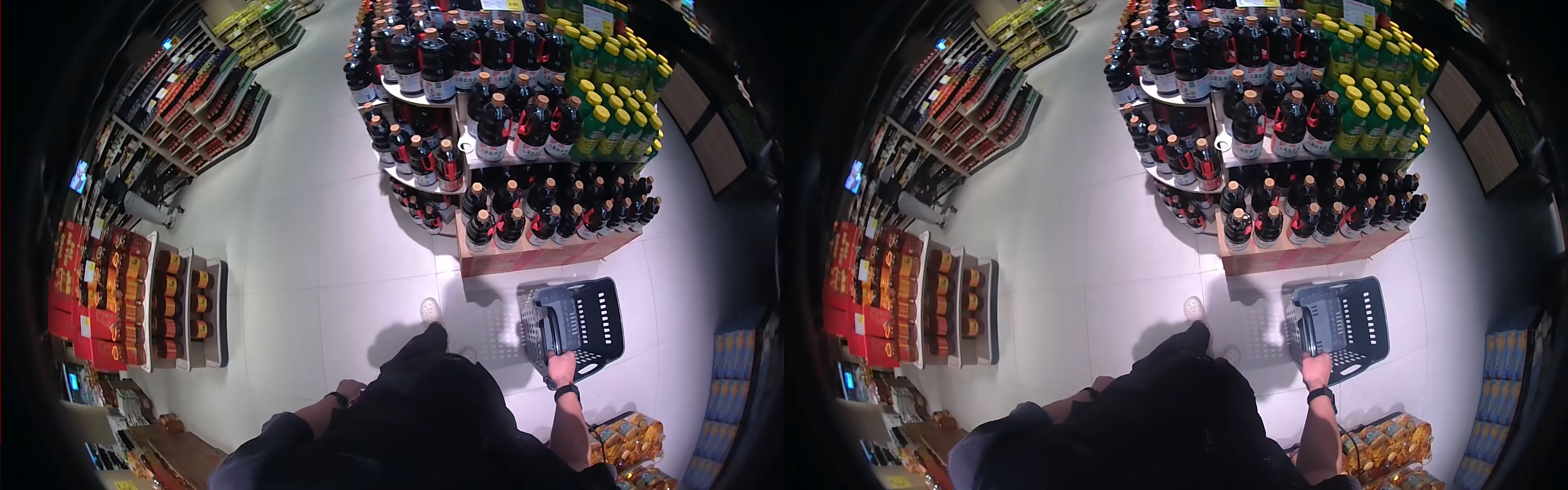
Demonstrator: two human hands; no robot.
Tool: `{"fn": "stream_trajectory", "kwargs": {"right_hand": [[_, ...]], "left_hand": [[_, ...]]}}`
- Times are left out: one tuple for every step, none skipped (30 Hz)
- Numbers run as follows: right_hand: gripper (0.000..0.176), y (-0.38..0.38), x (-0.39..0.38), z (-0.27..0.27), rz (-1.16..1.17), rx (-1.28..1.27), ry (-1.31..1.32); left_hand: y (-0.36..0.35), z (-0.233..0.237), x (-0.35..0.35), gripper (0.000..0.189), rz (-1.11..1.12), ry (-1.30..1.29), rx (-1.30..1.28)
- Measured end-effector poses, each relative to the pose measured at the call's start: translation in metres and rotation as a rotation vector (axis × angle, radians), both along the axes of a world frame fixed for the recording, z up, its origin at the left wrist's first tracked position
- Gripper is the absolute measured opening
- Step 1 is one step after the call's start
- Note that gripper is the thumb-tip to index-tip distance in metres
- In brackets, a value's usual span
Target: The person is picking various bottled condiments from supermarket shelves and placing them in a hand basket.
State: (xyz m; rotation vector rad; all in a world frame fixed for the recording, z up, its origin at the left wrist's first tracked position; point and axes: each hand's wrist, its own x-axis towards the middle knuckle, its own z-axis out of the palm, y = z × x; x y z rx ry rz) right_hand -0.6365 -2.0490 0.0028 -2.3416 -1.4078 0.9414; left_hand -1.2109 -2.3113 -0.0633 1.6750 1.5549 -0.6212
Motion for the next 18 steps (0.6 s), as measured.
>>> {"fn": "stream_trajectory", "kwargs": {"right_hand": [[0.030, -0.003, -0.003, 0.005, 0.001, -0.023, 0.009], [0.029, -0.006, -0.008, 0.010, 0.002, -0.044, 0.015], [0.028, -0.009, -0.010, 0.014, 0.001, -0.065, 0.020], [0.029, -0.013, -0.014, 0.008, 0.037, 0.002, -0.024], [0.028, -0.019, -0.015, 0.005, 0.035, -0.012, -0.046], [0.028, -0.021, -0.015, -0.003, 0.059, -0.024, -0.033], [0.028, -0.026, -0.019, -0.007, 0.080, -0.041, -0.018], [0.028, -0.033, -0.021, -0.011, 0.079, -0.043, -0.044], [0.028, -0.037, -0.029, -0.011, 0.077, -0.044, -0.067], [0.028, -0.041, -0.038, -0.011, 0.075, -0.044, -0.090], [0.028, -0.045, -0.041, -0.017, 0.072, -0.047, -0.080], [0.028, -0.048, -0.045, -0.021, 0.070, -0.048, -0.071], [0.029, -0.051, -0.049, -0.026, 0.068, -0.049, -0.063], [0.030, -0.056, -0.054, -0.030, 0.050, -0.033, -0.096], [0.030, -0.060, -0.061, -0.033, 0.046, -0.038, -0.112], [0.031, -0.063, -0.067, -0.039, 0.039, -0.042, -0.128], [0.031, -0.066, -0.073, -0.044, 0.031, -0.043, -0.144], [0.031, -0.069, -0.083, -0.043, 0.025, -0.035, -0.121]], "left_hand": [[-0.010, 0.001, -0.001, 0.024, -0.038, 0.002, 0.046], [-0.017, -0.001, -0.007, 0.025, 0.210, -0.122, 0.040], [-0.021, -0.002, -0.013, 0.026, 0.456, -0.249, 0.033], [-0.010, 0.012, -0.006, 0.027, 0.935, -0.342, -0.120], [0.002, 0.026, 0.001, 0.029, 1.453, -0.395, -0.166], [0.005, 0.021, -0.007, 0.029, 1.471, -0.470, -0.125], [0.007, 0.024, -0.014, 0.030, 1.488, -0.540, -0.089], [0.013, 0.024, -0.019, 0.029, 1.560, -0.543, -0.051], [0.026, 0.034, -0.022, 0.029, 1.631, -0.543, -0.010], [0.033, 0.039, -0.028, 0.028, 1.628, -0.558, 0.011], [0.040, 0.042, -0.037, 0.028, 1.624, -0.576, 0.034], [0.042, 0.041, -0.046, 0.028, 1.619, -0.595, 0.058], [0.040, 0.040, -0.055, 0.028, 1.621, -0.610, 0.069], [0.039, 0.039, -0.065, 0.029, 1.622, -0.624, 0.081], [0.037, 0.038, -0.076, 0.029, 1.621, -0.639, 0.093], [0.030, 0.034, -0.089, 0.029, 1.619, -0.650, 0.078], [0.022, 0.029, -0.102, 0.029, 1.614, -0.663, 0.065], [0.013, 0.023, -0.115, 0.030, 1.608, -0.678, 0.051]]}}
